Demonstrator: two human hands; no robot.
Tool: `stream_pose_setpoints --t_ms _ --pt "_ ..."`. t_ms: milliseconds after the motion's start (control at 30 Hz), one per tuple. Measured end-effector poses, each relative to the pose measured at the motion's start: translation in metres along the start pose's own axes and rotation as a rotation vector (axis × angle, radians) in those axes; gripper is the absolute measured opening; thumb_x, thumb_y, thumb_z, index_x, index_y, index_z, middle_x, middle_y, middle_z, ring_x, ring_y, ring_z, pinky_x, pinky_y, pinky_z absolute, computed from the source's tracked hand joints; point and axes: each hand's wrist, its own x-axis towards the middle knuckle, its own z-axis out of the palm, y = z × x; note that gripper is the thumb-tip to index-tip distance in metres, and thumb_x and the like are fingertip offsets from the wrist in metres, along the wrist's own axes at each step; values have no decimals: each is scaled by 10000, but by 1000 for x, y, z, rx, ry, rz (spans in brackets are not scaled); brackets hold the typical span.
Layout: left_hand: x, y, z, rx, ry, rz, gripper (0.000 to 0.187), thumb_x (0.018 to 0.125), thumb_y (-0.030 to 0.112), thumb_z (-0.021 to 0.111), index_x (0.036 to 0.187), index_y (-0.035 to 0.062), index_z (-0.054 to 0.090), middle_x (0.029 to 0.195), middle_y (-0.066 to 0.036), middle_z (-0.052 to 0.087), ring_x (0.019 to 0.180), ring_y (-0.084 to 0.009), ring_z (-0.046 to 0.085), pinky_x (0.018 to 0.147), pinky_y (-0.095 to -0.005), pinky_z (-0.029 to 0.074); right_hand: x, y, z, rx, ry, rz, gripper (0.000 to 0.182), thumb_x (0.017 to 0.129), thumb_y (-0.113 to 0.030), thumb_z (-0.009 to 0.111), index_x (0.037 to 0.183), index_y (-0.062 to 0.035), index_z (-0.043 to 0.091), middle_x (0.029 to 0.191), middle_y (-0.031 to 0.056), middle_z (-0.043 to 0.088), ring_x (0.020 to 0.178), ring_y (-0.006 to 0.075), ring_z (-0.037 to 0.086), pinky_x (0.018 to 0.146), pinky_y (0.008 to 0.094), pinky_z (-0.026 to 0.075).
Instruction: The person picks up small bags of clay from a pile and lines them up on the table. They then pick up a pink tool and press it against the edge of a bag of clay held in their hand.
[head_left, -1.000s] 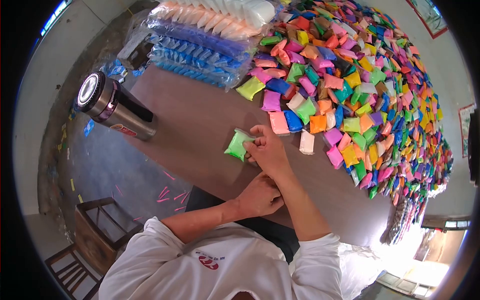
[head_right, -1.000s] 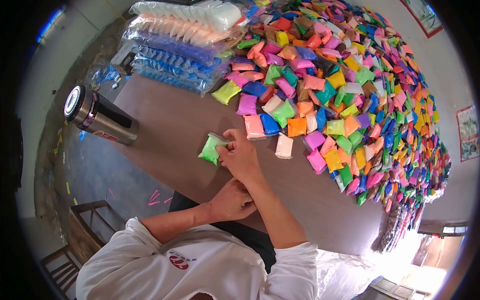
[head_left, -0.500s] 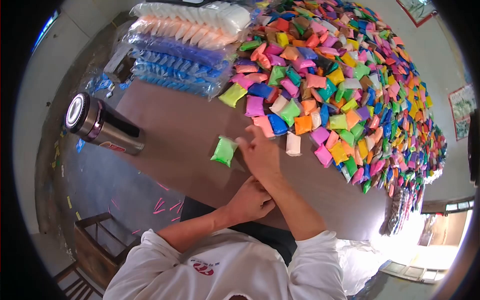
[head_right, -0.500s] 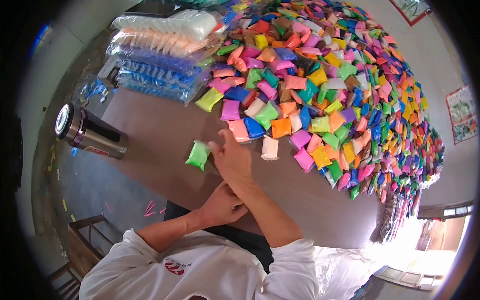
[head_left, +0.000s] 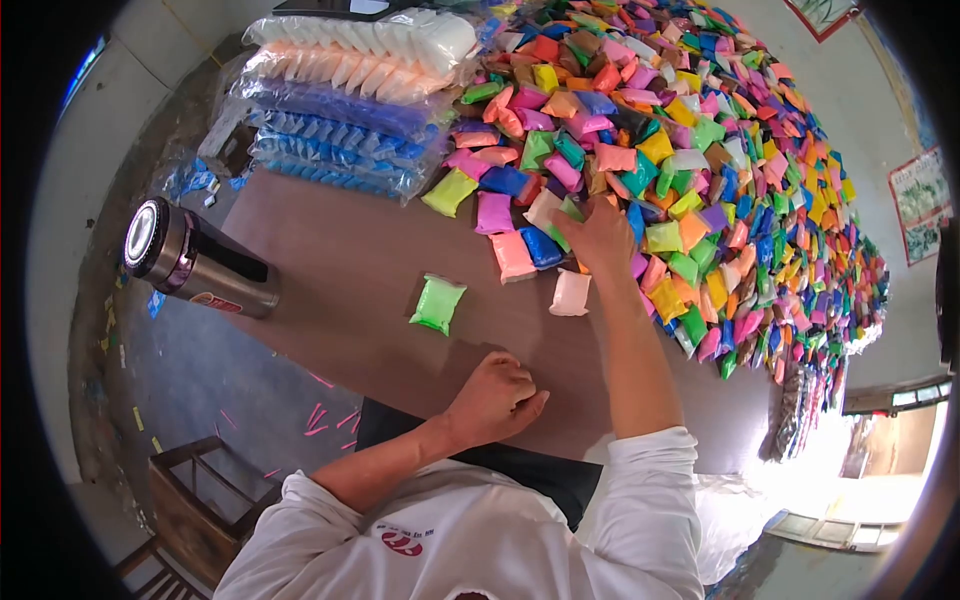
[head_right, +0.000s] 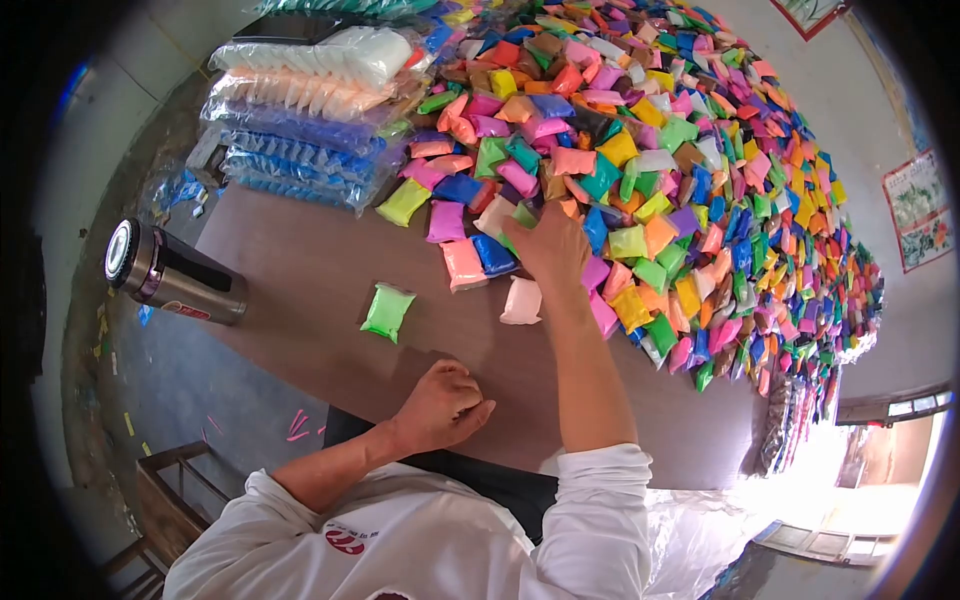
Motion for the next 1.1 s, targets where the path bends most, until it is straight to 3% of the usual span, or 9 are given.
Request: stream_pose_setpoints --t_ms 133,233,333,433,533,667,833,1000,1100 --pt "1 3 -7 -55 -65 -72 316 876 181 588 599 36 535 619 -106 537 685 -280 557 823 -397 437 0 15 -7 297 -8 -50 410 761 -224 619 1056 57 572 853 185 666 784 300 669 674 393 521" --pt "-2 -2 -7 -157 -31 -152 305 897 195 573 641 31 542 624 -116 523 670 -294 544 768 -406 435 -25 31 -19 1044 -219 154 360 750 -113 602 1073 46 578 848 100 653 773 179 652 666 298 515" --pt "-3 -2 -9 -309 36 -259 294 943 229 530 718 43 560 675 -92 542 686 -287 535 778 -369 429 -85 28 -46 1477 -364 155 350 755 -12 558 1102 30 576 870 49 633 798 108 619 683 242 497" --pt "-3 -7 -7 -317 -19 -226 292 965 268 485 822 37 591 742 -117 563 746 -297 534 792 -380 416 -137 31 -25 1422 -326 184 351 784 32 530 1134 36 564 906 48 633 808 105 608 717 238 490" --pt "3 1 -6 -223 25 -119 297 947 291 503 836 28 587 740 -138 558 724 -329 531 778 -402 407 -176 24 -14 1432 -296 259 332 814 60 513 1141 36 562 928 36 629 823 92 598 748 231 481" --pt "5 4 -7 -200 -27 -124 297 949 295 497 875 26 597 784 -146 578 771 -335 535 808 -408 397 -205 26 -11 1519 -284 307 292 833 68 509 1110 25 588 926 31 629 810 76 582 749 229 477" --pt "2 -2 -4 -151 -81 -123 318 956 304 485 849 30 605 784 -146 594 802 -337 552 825 -411 398 -205 25 -12 1558 -368 350 149 889 -48 602 1025 6 628 879 4 627 758 49 548 691 210 456" --pt "3 -1 -4 -113 -110 -57 340 980 296 440 837 37 608 759 -141 596 779 -328 561 851 -406 395 -204 28 4 1319 -299 208 177 907 -134 646 1023 -1 633 867 -12 624 735 32 532 646 213 450" --pt "4 2 -8 -156 -116 -91 398 988 355 414 800 50 586 712 -114 574 781 -322 535 852 -399 398 -197 30 -7 1428 -432 211 183 906 -133 648 1030 1 637 853 -14 624 727 34 537 639 218 455"
